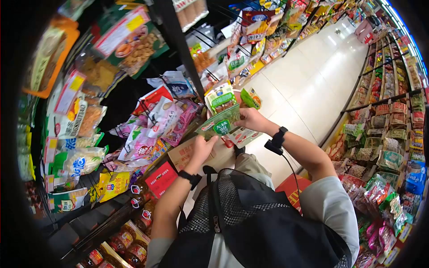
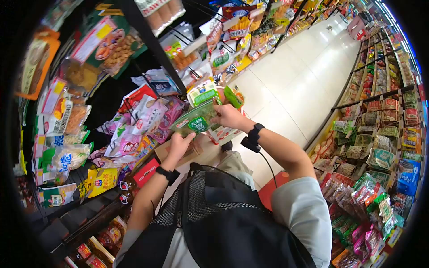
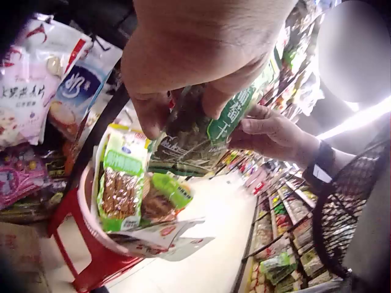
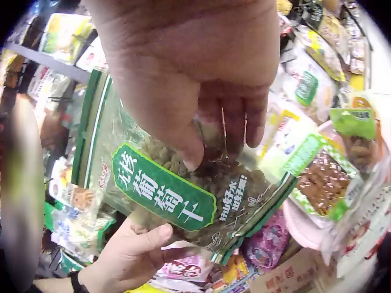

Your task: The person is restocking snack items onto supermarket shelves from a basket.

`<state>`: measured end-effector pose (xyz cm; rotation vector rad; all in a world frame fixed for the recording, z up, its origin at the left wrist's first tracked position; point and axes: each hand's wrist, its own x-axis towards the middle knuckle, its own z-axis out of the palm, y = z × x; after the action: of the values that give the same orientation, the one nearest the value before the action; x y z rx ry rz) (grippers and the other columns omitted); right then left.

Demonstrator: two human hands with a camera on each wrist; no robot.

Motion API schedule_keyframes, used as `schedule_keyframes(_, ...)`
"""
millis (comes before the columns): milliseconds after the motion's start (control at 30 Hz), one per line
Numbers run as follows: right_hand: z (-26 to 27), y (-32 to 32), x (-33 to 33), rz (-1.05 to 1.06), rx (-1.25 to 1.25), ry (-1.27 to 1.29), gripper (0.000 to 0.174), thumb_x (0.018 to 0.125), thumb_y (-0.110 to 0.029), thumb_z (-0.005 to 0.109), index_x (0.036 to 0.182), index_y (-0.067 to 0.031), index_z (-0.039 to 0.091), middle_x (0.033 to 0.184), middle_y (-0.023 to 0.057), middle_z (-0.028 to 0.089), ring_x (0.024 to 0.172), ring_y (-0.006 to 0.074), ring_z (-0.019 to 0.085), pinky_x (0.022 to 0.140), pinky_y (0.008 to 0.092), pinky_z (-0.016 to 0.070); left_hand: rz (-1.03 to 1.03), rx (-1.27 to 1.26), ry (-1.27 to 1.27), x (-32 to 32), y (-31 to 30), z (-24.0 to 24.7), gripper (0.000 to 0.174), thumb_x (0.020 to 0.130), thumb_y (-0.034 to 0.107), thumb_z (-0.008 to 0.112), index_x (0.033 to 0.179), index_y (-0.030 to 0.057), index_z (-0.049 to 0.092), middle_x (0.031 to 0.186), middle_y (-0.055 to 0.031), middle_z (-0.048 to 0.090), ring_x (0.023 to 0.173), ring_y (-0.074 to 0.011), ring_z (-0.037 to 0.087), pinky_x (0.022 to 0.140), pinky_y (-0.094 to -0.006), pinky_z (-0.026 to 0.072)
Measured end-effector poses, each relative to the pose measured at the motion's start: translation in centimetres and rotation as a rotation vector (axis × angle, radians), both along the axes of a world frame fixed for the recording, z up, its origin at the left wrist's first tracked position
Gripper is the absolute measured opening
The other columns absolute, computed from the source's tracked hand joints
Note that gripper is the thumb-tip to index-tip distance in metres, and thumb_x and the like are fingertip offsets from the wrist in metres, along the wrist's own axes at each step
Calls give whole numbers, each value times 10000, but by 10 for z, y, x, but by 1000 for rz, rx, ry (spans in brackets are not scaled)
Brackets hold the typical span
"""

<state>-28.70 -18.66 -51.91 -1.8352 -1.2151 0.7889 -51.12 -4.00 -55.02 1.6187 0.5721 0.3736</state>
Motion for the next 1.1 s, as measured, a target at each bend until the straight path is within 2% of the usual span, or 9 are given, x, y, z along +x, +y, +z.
schedule_keyframes(100,-51,-14,29,-70,-117,-115,277,776,-189,754,954,-3,650,815,240,664,812,398,667,722,459,521,-91,254,373,35,-1,-44,304,871,152,693,1144,20,675,991,-117,720,892,-199,666,818,-344,510)
schedule_keyframes(133,-70,-16,38,-89,-148,-84,268,786,-205,732,940,1,655,827,241,665,825,416,659,744,476,523,-13,261,320,46,-7,-64,294,869,165,684,1134,39,690,966,-130,728,882,-215,681,800,-341,511)
schedule_keyframes(367,-216,-23,63,-150,-192,-62,260,831,-223,650,991,-21,683,905,257,673,876,419,659,809,485,520,73,34,443,74,-34,-164,346,907,170,635,1250,135,653,1081,-170,709,1028,-293,677,857,-366,504)
schedule_keyframes(533,-229,-30,62,-104,-324,-2,334,848,-114,586,1163,-66,683,1022,231,688,975,378,662,902,428,502,146,-131,686,66,-37,-221,413,935,206,618,1340,136,582,1171,-199,674,1108,-310,645,901,-373,488)
schedule_keyframes(667,-232,-34,67,-146,-339,25,330,863,-118,560,1166,-68,680,1032,224,689,996,380,655,898,430,504,255,-207,696,63,-38,-236,402,948,246,602,1309,70,583,1173,-211,667,1105,-339,637,901,-383,483)
schedule_keyframes(767,-231,-48,74,-255,-283,23,310,886,-137,539,1153,-62,677,1030,211,693,991,376,656,884,432,510,276,-171,756,72,-40,-205,383,946,279,599,1235,28,603,1132,-204,678,1064,-344,645,882,-388,484)
schedule_keyframes(867,-221,-74,80,-317,-377,43,273,903,-174,540,1105,-57,682,1023,214,691,961,377,662,843,445,525,170,-139,835,55,-44,-218,364,945,297,592,1187,26,613,1089,-189,684,1019,-343,653,862,-387,487)
schedule_keyframes(967,-229,-100,77,-252,-414,86,254,909,-154,542,1101,-54,673,1031,211,694,936,373,670,831,442,534,92,-229,860,34,-64,-245,315,946,292,594,1182,83,611,1004,-29,659,790,-157,610,695,-322,502)
schedule_keyframes(1100,-221,-109,69,-250,-324,121,255,906,-98,527,1117,-46,659,1023,198,698,922,378,669,830,442,531,226,-497,809,58,-78,-186,252,938,234,580,1151,104,616,1037,-19,649,846,-165,611,681,-326,512)
